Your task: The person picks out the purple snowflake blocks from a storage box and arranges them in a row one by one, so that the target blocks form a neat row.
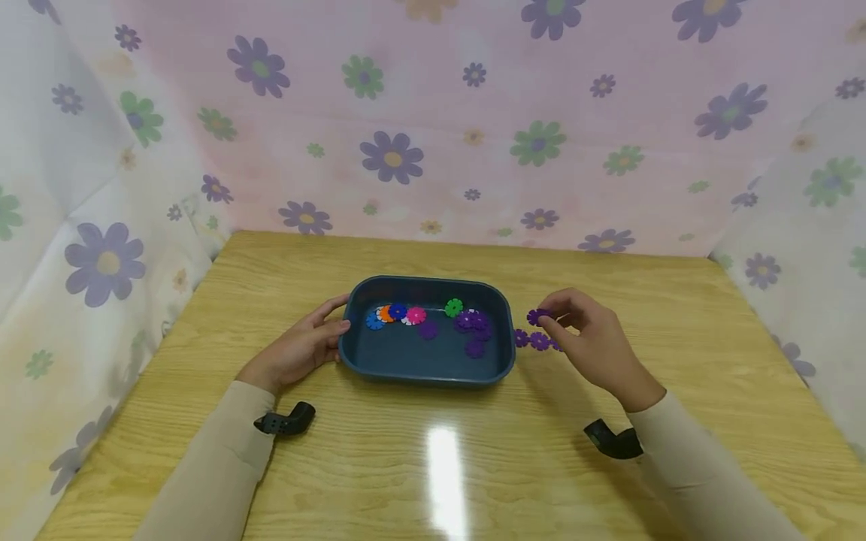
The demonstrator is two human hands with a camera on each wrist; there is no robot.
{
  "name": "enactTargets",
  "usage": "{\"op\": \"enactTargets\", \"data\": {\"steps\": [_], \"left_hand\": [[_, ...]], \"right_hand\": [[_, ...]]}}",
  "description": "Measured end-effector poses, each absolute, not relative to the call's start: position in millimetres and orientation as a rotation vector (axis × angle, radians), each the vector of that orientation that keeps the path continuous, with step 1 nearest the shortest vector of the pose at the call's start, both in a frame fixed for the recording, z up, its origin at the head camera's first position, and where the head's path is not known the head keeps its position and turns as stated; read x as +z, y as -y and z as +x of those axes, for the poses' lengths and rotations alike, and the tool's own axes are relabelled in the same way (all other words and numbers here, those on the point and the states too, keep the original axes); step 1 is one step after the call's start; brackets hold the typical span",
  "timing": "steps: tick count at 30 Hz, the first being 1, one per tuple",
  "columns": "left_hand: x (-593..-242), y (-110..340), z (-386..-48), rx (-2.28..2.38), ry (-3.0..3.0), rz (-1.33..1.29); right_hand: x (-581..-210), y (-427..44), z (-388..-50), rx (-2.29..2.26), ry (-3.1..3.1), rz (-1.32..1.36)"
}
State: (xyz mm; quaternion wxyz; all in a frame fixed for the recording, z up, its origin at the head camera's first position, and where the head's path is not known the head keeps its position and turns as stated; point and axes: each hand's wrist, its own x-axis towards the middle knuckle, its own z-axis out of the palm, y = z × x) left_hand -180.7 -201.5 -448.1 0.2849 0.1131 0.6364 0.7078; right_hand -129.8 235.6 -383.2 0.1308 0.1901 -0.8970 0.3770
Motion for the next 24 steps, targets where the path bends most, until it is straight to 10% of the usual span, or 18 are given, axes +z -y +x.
{"op": "enactTargets", "data": {"steps": [24], "left_hand": [[-449.8, 202.9, -182.7, 1.909, -1.663, 0.343]], "right_hand": [[-417.5, -321.0, -149.1, 1.212, 2.885, 0.188]]}}
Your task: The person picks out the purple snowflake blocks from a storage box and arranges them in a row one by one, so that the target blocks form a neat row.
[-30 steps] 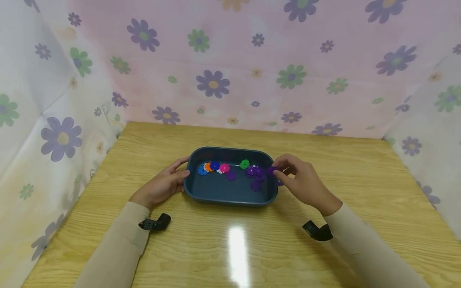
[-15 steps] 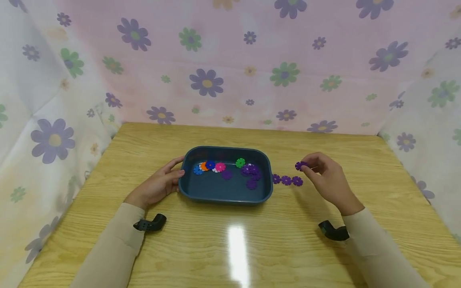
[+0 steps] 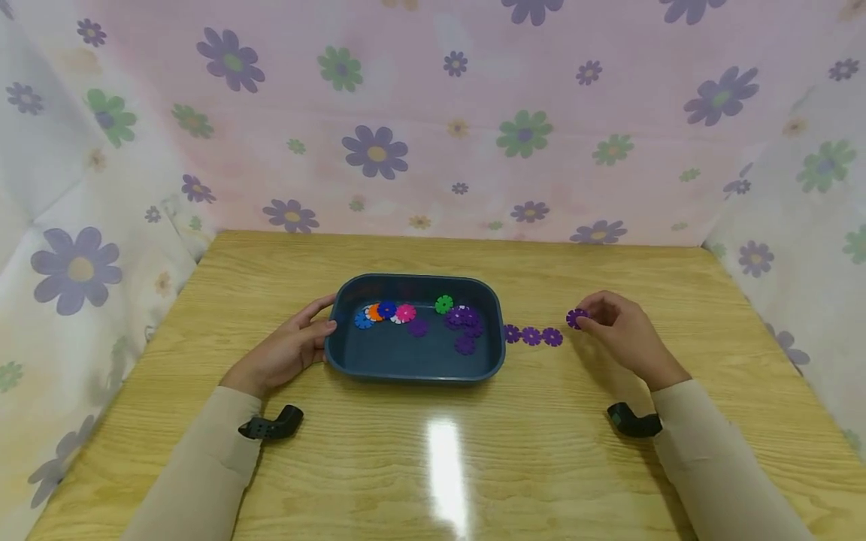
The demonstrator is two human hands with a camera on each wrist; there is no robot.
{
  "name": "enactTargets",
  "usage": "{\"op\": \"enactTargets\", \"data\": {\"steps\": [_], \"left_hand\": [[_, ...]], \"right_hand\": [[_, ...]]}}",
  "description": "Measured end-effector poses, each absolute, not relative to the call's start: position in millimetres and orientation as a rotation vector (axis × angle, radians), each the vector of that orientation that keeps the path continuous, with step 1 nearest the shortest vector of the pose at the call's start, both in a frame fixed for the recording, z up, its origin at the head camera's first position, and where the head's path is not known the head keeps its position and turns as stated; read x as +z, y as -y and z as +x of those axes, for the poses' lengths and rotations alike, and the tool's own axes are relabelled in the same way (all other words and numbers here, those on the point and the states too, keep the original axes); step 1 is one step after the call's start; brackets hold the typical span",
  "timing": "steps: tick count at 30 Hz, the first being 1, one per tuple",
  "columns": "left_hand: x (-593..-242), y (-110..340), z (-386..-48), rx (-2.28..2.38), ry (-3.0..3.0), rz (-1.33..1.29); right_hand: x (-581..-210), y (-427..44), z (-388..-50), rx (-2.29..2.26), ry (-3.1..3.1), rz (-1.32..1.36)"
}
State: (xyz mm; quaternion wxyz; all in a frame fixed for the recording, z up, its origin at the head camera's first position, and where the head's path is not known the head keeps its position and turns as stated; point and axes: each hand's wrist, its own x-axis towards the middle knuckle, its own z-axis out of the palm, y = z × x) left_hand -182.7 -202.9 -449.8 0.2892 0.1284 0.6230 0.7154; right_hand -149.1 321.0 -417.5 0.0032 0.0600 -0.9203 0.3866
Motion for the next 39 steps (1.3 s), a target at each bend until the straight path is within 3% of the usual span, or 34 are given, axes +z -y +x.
{"op": "enactTargets", "data": {"steps": [39], "left_hand": [[-451.6, 203.4, -181.7, 1.925, -1.652, 0.354]], "right_hand": [[-434.4, -326.5, -156.4, 0.982, 3.139, 0.203]]}}
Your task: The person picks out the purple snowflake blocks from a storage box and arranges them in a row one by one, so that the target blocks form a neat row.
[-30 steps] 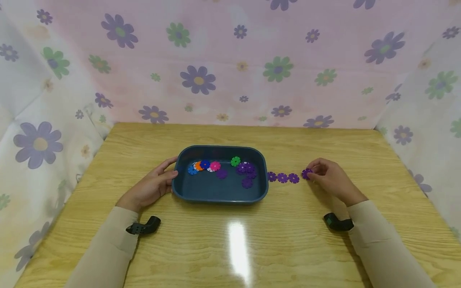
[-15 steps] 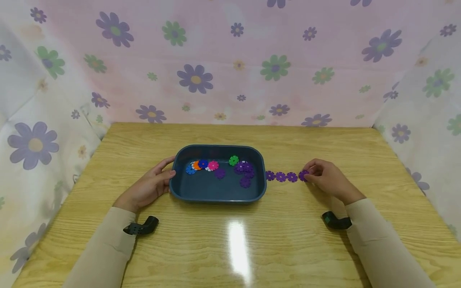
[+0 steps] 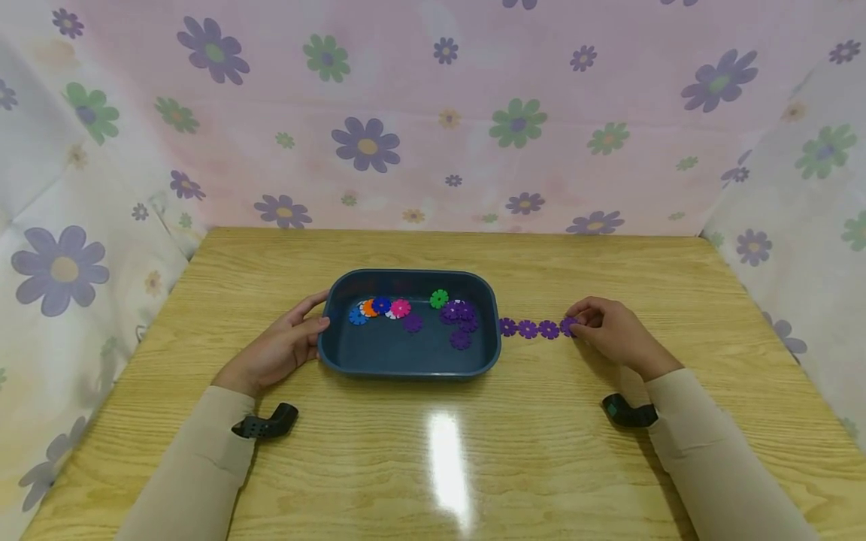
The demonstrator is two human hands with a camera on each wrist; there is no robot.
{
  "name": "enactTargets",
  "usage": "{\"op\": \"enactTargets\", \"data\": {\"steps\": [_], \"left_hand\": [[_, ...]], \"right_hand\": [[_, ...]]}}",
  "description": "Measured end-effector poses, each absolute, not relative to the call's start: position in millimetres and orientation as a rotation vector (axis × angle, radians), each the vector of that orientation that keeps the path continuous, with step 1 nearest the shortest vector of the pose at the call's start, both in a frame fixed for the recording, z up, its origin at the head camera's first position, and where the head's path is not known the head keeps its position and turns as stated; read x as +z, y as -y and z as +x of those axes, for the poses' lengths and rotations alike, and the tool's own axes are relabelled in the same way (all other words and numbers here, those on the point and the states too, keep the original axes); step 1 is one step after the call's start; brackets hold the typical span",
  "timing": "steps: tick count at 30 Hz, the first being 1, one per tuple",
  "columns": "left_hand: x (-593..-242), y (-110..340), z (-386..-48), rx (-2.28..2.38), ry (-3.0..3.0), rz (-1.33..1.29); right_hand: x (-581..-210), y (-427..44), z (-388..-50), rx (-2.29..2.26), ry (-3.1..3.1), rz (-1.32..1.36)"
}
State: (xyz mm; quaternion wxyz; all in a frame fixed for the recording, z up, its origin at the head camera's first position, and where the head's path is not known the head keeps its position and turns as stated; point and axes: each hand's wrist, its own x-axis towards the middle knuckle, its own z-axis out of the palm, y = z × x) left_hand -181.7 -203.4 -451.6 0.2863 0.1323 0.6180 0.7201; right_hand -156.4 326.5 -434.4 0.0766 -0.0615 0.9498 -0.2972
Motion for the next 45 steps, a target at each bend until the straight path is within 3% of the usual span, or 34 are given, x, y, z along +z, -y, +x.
{"op": "enactTargets", "data": {"steps": [27, 35, 45], "left_hand": [[-447.0, 212.3, -176.8, 1.940, -1.670, 0.316], [-447.7, 206.3, -180.3, 1.938, -1.668, 0.305], [-451.9, 203.8, -181.5, 1.944, -1.650, 0.325]], "right_hand": [[-419.7, -311.8, -159.7, -1.044, -2.888, -0.183], [-386.4, -254.1, -156.2, -1.303, -2.862, -0.486], [-371.8, -169.6, -173.1, -1.165, -2.684, -0.810]]}}
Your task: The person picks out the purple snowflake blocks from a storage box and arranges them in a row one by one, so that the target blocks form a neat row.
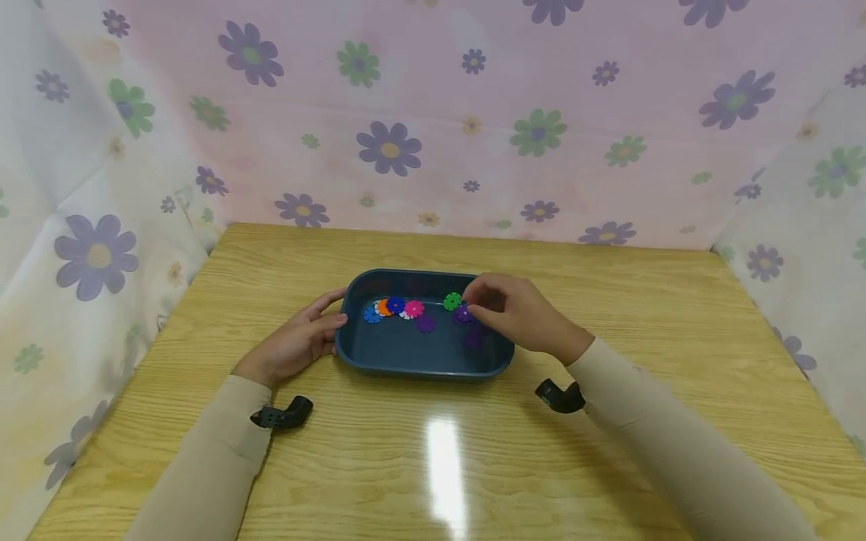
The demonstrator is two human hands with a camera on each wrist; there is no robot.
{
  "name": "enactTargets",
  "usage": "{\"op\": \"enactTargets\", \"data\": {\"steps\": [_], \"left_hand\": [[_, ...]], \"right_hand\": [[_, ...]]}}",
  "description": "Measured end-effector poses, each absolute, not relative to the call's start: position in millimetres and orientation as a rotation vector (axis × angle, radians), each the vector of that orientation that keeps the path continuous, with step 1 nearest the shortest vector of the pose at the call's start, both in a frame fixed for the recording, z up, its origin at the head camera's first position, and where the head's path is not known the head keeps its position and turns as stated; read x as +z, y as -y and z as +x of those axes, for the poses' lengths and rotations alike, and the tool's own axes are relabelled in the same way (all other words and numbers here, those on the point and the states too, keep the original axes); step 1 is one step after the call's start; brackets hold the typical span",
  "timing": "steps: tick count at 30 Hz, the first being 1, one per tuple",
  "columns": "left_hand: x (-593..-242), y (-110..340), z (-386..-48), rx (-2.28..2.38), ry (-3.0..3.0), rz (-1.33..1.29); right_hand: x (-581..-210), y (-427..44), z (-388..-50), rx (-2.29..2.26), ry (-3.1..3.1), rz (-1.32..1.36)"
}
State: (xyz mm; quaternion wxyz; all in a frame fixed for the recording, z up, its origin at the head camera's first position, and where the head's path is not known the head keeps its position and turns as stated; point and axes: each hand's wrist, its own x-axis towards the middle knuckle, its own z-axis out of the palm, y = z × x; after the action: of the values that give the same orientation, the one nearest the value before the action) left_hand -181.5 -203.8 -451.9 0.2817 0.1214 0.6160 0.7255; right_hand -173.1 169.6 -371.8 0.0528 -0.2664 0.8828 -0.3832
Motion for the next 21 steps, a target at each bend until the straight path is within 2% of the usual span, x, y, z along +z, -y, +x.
{"op": "enactTargets", "data": {"steps": [9, 21], "left_hand": [[-453.1, 203.4, -180.7, 1.938, -1.652, 0.326], [-452.1, 203.1, -181.9, 1.944, -1.649, 0.323]], "right_hand": [[-397.5, -116.3, -188.7, -1.049, -2.641, -0.785], [-417.6, -100.0, -197.9, -0.982, -2.634, -0.665]]}}
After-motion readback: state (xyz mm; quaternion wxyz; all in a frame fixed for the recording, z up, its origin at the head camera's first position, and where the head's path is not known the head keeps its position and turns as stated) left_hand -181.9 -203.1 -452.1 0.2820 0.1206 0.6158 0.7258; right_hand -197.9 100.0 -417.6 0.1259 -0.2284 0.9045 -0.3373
